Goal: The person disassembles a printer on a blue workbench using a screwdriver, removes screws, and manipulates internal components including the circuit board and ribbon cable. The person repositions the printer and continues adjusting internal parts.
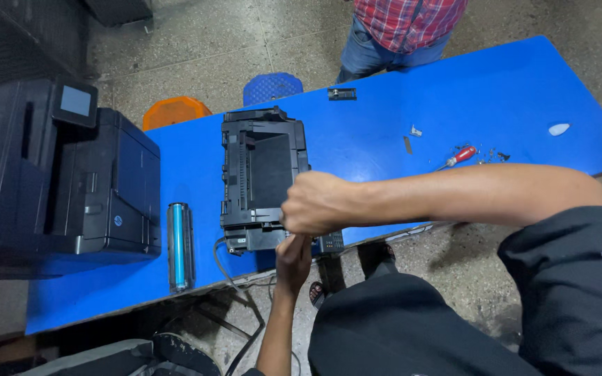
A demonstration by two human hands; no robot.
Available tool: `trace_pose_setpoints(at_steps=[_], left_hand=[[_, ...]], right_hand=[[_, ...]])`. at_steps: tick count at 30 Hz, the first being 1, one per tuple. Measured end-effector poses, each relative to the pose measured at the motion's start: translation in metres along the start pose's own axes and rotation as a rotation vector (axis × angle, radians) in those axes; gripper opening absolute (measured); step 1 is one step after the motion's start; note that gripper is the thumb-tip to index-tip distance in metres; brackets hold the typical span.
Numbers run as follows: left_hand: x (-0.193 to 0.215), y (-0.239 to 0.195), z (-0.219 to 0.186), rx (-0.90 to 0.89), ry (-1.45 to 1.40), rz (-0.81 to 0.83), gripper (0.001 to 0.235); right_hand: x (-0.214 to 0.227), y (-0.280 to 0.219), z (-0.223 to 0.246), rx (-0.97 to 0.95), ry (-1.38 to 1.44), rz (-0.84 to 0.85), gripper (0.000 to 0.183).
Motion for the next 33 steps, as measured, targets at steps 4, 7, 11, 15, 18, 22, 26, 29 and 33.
trace_pose_setpoints(at_steps=[4,7,11,15,18,22,26,29,33], left_hand=[[0.009,-0.003,-0.003,0.024,-0.014,-0.163,0.01],[0.009,-0.005,-0.001,0.029,0.025,-0.165,0.013],[0.006,-0.006,0.004,0.059,0.011,-0.084,0.018],[0.007,-0.003,0.001,0.006,0.031,-0.128,0.022],[0.011,-0.002,-0.002,0.039,0.023,-0.13,0.014],[0.007,0.005,0.0,0.066,-0.032,-0.038,0.013],[0.009,0.006,-0.003,0.022,-0.092,-0.015,0.015],[0.009,0.007,-0.002,0.101,-0.11,0.001,0.014],[0.01,0.008,-0.002,0.081,-0.16,0.001,0.014]], right_hand=[[0.018,-0.002,0.0,0.054,0.097,-0.322,0.025],[0.025,-0.016,0.003,0.235,0.045,-0.477,0.025],[0.012,-0.008,-0.005,0.099,0.026,-0.248,0.02],[-0.001,-0.003,-0.008,-0.092,0.068,-0.111,0.018],[0.027,-0.021,0.009,0.24,0.018,-0.583,0.023],[0.009,-0.017,-0.007,0.134,-0.046,-0.094,0.012],[0.0,-0.011,-0.006,-0.091,0.042,0.101,0.02],[0.03,-0.027,0.002,0.172,0.059,-0.336,0.018],[0.029,-0.029,0.0,0.219,0.018,-0.223,0.014]])
Point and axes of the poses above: each hand's wrist, its own y-axis towards the middle knuckle, its own x-axis out of the back of the hand, z = x × y, the point moved 6 cm from there along y, towards the middle knuckle, and after that the axes turned 8 degrees about y, right-handed, at the moved point
